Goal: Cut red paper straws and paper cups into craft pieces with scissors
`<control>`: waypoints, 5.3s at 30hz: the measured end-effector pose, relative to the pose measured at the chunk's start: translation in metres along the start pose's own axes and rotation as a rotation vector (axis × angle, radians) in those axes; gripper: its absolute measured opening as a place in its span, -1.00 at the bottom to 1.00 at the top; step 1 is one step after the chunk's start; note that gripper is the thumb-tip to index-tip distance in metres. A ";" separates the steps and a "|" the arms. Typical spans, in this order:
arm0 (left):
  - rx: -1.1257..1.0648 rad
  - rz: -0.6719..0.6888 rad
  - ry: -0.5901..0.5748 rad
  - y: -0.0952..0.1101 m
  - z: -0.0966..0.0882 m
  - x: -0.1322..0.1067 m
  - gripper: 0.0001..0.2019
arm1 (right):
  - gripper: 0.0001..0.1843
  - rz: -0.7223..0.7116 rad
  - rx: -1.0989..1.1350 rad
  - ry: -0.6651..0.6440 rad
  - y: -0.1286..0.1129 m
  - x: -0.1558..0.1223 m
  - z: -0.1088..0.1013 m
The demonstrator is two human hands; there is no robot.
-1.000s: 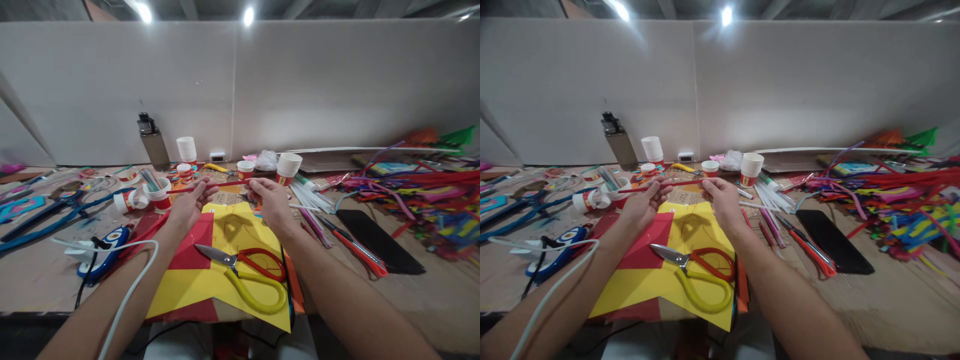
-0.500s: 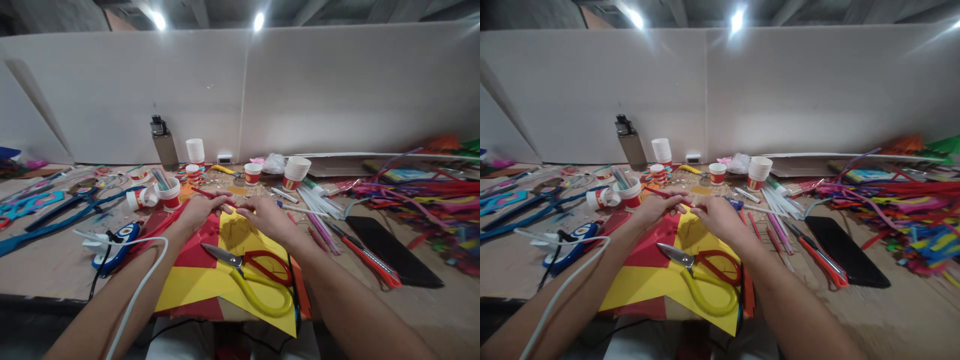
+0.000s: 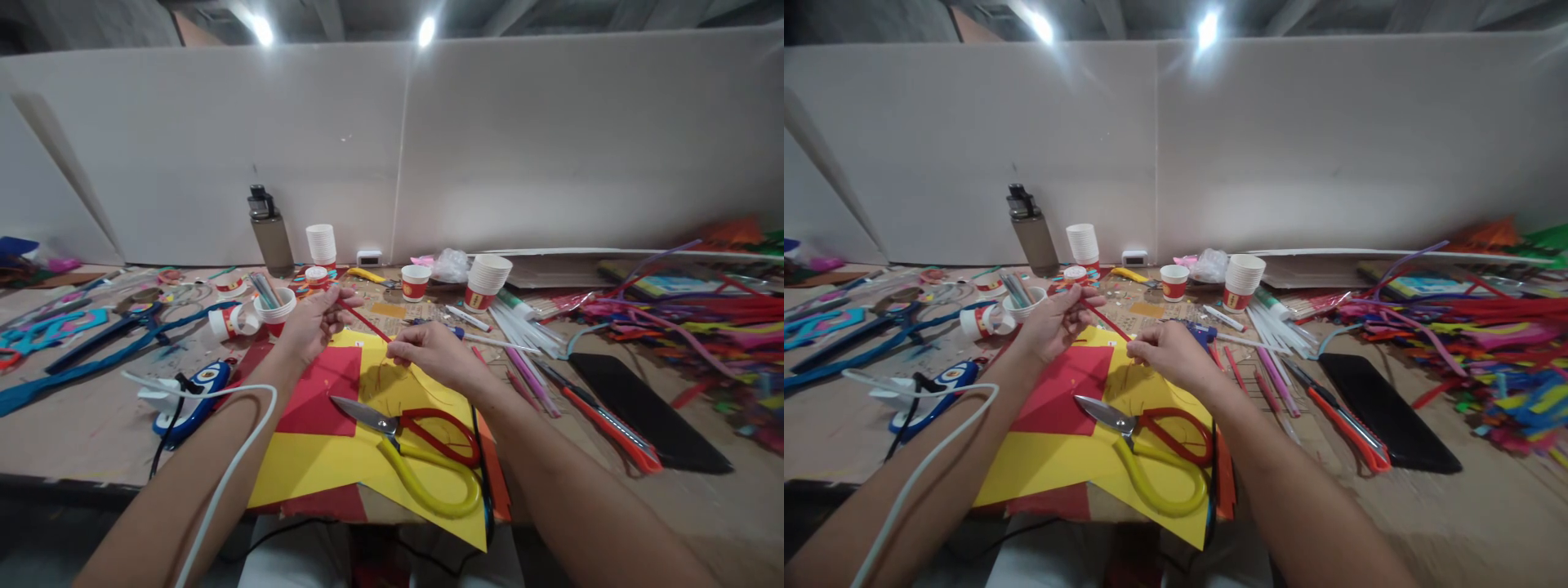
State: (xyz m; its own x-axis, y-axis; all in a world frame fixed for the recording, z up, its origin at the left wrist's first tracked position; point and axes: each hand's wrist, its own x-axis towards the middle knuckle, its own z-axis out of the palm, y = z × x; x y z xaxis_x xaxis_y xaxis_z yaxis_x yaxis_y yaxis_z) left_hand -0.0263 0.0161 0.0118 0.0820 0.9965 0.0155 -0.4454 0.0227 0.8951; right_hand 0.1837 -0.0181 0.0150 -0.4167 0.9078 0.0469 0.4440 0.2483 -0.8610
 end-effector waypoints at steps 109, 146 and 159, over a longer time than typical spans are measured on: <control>0.123 0.018 -0.091 -0.038 0.031 -0.019 -0.77 | -0.81 0.003 0.185 0.113 0.012 0.008 0.022; 0.190 -0.023 -0.117 -0.031 0.024 -0.014 -0.77 | -0.68 0.104 0.471 0.027 0.013 0.009 0.018; 0.090 -0.003 0.129 -0.031 0.004 0.005 -0.77 | -0.88 0.073 0.043 0.276 -0.019 0.015 0.004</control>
State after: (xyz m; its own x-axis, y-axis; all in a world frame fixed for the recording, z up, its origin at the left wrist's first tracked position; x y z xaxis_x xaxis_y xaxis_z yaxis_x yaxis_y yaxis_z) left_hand -0.0083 0.0198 -0.0138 -0.0346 0.9986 -0.0394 -0.3634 0.0241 0.9313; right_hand 0.1660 -0.0105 0.0305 -0.1509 0.9818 0.1154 0.4279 0.1701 -0.8877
